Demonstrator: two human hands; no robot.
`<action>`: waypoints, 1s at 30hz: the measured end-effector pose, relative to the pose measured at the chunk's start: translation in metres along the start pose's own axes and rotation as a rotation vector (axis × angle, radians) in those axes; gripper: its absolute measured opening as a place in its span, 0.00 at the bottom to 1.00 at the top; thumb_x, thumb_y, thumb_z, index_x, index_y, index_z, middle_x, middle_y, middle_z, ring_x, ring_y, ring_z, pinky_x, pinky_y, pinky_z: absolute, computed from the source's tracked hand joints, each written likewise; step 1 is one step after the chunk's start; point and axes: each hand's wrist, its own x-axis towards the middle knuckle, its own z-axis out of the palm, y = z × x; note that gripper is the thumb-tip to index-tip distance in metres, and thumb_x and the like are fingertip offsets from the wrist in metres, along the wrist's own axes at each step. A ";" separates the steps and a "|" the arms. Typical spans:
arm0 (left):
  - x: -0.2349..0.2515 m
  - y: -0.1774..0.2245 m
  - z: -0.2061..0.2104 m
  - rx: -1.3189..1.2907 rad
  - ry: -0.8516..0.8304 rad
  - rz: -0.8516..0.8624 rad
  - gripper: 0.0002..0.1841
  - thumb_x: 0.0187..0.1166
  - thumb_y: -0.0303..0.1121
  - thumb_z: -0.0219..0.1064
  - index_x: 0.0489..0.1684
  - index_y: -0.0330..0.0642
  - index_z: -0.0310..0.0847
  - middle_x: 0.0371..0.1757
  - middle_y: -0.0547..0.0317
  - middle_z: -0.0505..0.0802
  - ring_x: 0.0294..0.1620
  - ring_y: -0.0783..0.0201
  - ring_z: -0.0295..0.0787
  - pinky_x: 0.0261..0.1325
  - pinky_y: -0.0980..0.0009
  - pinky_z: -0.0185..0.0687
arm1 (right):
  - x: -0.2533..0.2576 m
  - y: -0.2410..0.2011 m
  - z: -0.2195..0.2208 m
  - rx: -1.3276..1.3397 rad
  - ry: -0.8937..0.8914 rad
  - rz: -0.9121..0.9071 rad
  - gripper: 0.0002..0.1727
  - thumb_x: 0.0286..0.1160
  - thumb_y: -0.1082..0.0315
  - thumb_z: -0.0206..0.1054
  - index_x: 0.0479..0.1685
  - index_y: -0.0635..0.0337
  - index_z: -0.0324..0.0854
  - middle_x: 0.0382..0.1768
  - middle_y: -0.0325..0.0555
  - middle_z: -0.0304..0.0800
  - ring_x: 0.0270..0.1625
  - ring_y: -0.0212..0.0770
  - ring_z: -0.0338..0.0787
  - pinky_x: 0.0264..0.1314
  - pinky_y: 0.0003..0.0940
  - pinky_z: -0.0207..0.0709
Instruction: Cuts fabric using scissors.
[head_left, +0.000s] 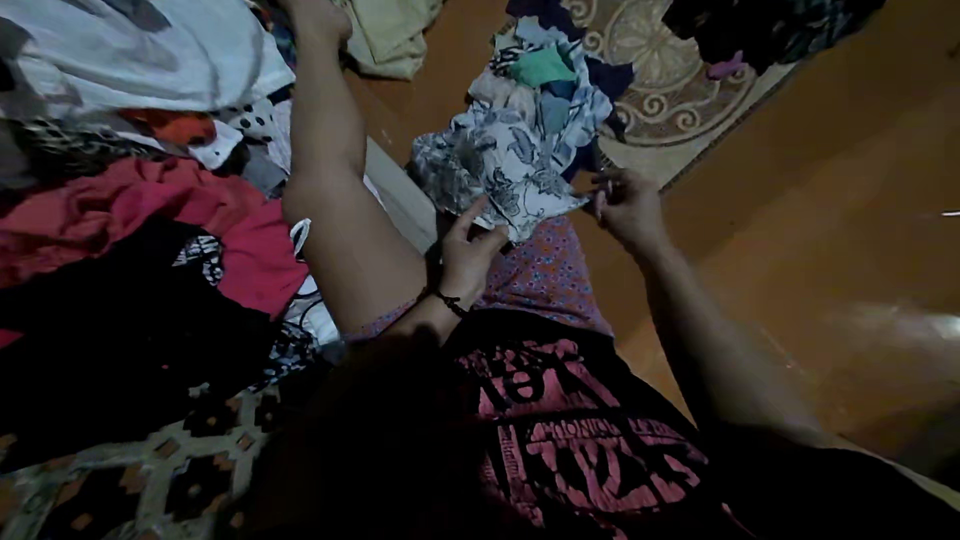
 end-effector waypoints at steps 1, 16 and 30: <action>-0.001 -0.004 -0.001 0.003 -0.019 -0.021 0.31 0.76 0.18 0.68 0.82 0.39 0.69 0.82 0.46 0.74 0.58 0.61 0.88 0.61 0.65 0.86 | -0.013 0.008 0.000 0.029 -0.007 0.020 0.26 0.77 0.73 0.70 0.74 0.68 0.72 0.54 0.63 0.89 0.41 0.50 0.90 0.43 0.48 0.85; -0.011 -0.002 0.000 0.314 -0.055 0.133 0.38 0.75 0.22 0.73 0.88 0.55 0.65 0.72 0.51 0.81 0.29 0.71 0.83 0.36 0.72 0.85 | -0.079 -0.061 -0.031 0.336 -0.992 0.375 0.30 0.70 0.29 0.64 0.40 0.49 0.85 0.24 0.33 0.88 0.27 0.30 0.90 0.30 0.23 0.85; -0.008 -0.003 0.002 0.237 -0.065 0.123 0.39 0.74 0.20 0.73 0.89 0.51 0.63 0.75 0.51 0.79 0.32 0.71 0.84 0.38 0.73 0.86 | -0.063 -0.082 -0.002 0.360 -0.928 0.413 0.36 0.77 0.29 0.54 0.46 0.55 0.85 0.25 0.38 0.87 0.29 0.35 0.91 0.33 0.29 0.88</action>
